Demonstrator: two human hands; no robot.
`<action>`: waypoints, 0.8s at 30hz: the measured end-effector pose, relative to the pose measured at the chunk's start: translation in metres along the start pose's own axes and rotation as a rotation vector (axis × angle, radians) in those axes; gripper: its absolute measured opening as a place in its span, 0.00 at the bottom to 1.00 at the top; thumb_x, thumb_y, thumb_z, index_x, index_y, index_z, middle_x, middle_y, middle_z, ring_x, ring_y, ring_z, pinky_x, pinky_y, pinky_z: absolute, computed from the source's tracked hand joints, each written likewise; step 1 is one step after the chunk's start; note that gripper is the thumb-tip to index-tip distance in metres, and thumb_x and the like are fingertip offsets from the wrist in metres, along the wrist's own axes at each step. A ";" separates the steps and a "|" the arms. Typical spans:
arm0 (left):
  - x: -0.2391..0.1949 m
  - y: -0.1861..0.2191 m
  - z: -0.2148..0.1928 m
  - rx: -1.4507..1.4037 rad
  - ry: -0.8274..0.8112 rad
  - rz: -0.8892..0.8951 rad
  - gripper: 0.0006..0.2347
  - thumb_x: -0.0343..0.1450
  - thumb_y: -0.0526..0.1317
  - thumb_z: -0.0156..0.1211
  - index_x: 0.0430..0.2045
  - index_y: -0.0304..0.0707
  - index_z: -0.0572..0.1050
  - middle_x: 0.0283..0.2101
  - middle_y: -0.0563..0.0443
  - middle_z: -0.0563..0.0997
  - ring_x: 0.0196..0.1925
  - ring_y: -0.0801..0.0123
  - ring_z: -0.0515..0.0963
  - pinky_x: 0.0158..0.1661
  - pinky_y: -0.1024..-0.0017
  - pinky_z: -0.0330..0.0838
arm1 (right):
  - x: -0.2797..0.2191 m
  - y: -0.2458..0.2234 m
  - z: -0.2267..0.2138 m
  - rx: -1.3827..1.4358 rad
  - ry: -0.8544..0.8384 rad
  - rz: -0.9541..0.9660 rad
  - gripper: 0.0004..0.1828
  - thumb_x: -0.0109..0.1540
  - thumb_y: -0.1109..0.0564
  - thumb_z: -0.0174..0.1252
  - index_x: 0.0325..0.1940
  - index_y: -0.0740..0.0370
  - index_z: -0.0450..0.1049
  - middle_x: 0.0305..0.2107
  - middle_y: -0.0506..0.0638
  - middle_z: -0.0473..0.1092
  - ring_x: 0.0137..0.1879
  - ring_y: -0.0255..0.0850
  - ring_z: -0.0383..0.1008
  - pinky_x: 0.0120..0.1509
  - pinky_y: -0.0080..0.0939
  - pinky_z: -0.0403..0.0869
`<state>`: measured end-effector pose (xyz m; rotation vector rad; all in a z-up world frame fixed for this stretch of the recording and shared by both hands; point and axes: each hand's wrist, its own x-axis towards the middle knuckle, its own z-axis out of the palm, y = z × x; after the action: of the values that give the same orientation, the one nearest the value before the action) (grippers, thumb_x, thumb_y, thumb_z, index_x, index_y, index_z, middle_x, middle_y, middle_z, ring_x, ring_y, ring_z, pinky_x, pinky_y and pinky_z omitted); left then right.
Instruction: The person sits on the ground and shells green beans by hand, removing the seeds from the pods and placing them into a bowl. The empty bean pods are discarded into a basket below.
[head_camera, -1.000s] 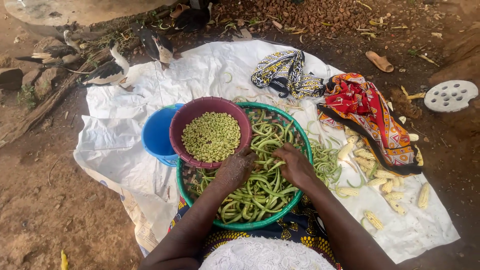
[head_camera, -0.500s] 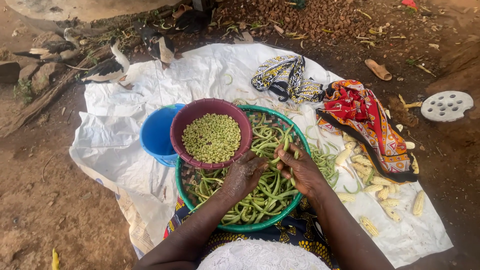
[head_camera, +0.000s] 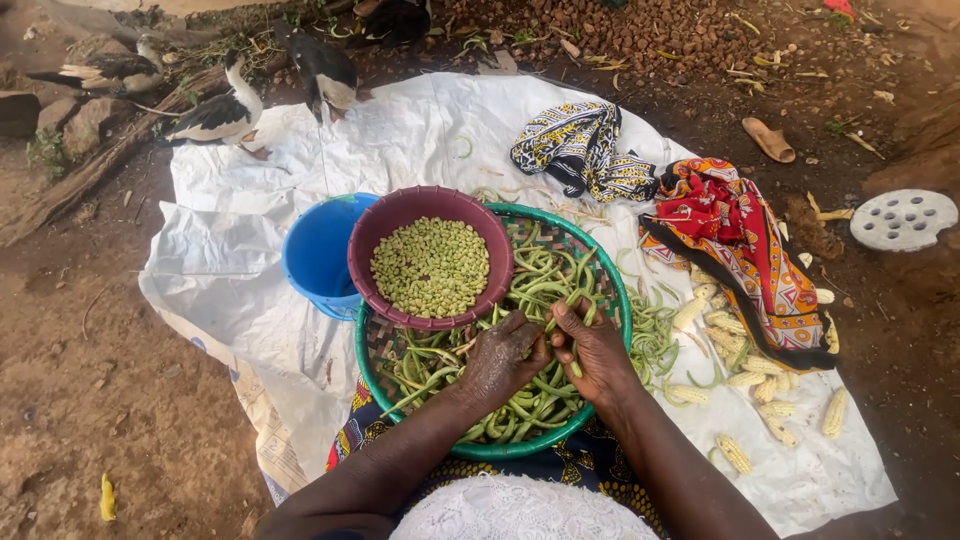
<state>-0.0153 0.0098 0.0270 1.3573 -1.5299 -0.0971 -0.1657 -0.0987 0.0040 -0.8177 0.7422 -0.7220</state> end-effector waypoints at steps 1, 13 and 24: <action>0.003 0.004 0.001 0.002 0.005 -0.002 0.04 0.74 0.31 0.62 0.34 0.30 0.83 0.25 0.41 0.78 0.25 0.44 0.82 0.21 0.55 0.80 | 0.000 -0.001 0.000 -0.003 -0.004 0.002 0.09 0.71 0.57 0.60 0.52 0.65 0.74 0.38 0.57 0.75 0.31 0.34 0.75 0.25 0.25 0.69; -0.001 -0.012 0.011 0.099 0.248 -0.052 0.06 0.66 0.34 0.66 0.19 0.47 0.76 0.22 0.55 0.76 0.20 0.52 0.80 0.21 0.66 0.76 | -0.010 0.000 0.004 -0.430 -0.102 -0.049 0.10 0.72 0.60 0.58 0.55 0.70 0.74 0.39 0.58 0.71 0.35 0.41 0.73 0.29 0.39 0.69; -0.015 -0.040 0.024 -0.401 -0.048 -0.536 0.03 0.68 0.32 0.60 0.24 0.39 0.78 0.33 0.52 0.82 0.33 0.72 0.78 0.38 0.73 0.79 | -0.019 -0.005 0.022 -0.499 0.046 -0.106 0.08 0.68 0.69 0.58 0.50 0.77 0.78 0.29 0.61 0.73 0.32 0.42 0.67 0.34 0.41 0.67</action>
<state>-0.0074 -0.0060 -0.0186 1.4026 -1.0713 -0.7349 -0.1597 -0.0779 0.0244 -1.3040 0.9437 -0.6583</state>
